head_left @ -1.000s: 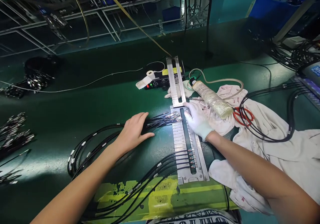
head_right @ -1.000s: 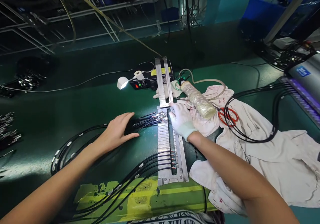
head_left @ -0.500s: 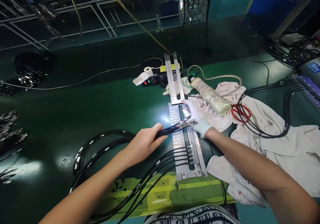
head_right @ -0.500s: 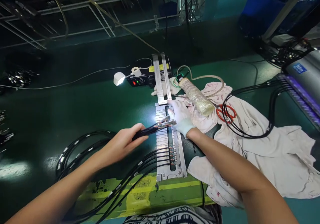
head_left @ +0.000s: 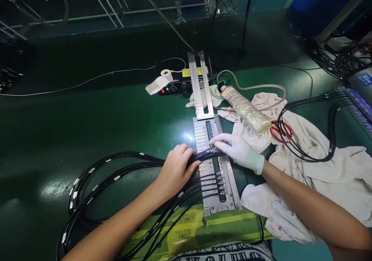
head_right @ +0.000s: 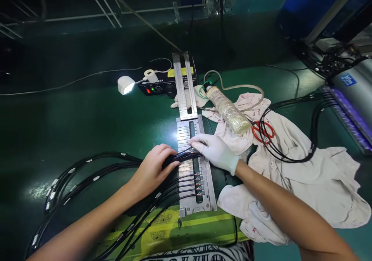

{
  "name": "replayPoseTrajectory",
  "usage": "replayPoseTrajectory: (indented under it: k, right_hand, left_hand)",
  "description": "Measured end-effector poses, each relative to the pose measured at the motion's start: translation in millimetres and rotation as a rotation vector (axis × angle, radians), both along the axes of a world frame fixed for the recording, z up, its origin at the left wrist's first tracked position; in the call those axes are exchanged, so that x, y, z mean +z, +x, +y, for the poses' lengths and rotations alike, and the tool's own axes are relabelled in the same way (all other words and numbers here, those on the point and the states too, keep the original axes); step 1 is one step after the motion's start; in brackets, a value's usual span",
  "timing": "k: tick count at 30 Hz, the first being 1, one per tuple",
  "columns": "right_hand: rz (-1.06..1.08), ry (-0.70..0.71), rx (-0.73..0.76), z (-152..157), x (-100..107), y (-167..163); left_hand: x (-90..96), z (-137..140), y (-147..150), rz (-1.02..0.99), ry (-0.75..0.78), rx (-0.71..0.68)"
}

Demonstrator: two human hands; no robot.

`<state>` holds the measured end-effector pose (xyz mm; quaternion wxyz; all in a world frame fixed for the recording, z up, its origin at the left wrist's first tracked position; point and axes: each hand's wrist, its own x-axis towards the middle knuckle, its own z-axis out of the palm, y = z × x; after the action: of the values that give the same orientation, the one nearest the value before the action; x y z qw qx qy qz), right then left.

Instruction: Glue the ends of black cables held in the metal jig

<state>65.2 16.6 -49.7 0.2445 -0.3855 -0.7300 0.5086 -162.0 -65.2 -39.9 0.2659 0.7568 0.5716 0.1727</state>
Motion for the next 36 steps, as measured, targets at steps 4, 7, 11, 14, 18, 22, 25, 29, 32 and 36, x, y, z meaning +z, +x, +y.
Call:
replayPoseTrajectory:
  k: [4,7,11,14,18,22,25,29,32,36]
  right_hand:
    - [0.024,-0.036,0.000,-0.5,-7.3,1.1]
    - [0.046,-0.050,0.005,1.0,-7.2,5.4]
    - [0.103,-0.095,0.003,1.7,-7.1,9.0]
    - [0.121,-0.126,-0.029,2.4,-7.3,8.5]
    - [0.119,-0.160,-0.069,3.0,-4.9,3.6]
    - [0.080,-0.161,-0.108,3.0,-2.7,-0.8]
    - [0.080,-0.181,-0.090,3.2,-2.1,-0.9]
    - [0.098,-0.225,-0.056,3.4,0.2,0.1]
    - [0.099,-0.244,-0.042,2.9,1.6,0.6]
    - [0.101,-0.235,-0.015,1.9,-1.6,2.1]
  left_hand:
    - [2.5,10.4,10.1,-0.091,0.076,-0.053]
    - [0.3,19.3,17.2,-0.212,0.095,-0.079]
    - [-7.4,24.9,20.8,-0.394,0.075,-0.003]
    - [-10.1,25.5,20.9,-0.487,0.074,0.058]
    - [-8.4,25.8,21.5,-0.519,0.075,0.095]
    - [-6.6,25.2,22.1,-0.499,0.079,0.121]
    - [-6.6,22.6,23.1,-0.475,0.098,0.105]
    - [-7.4,16.9,25.7,-0.440,0.150,0.054]
    - [-9.9,11.6,27.2,-0.390,0.194,0.007]
    - [-17.0,3.9,27.6,-0.290,0.294,-0.080]
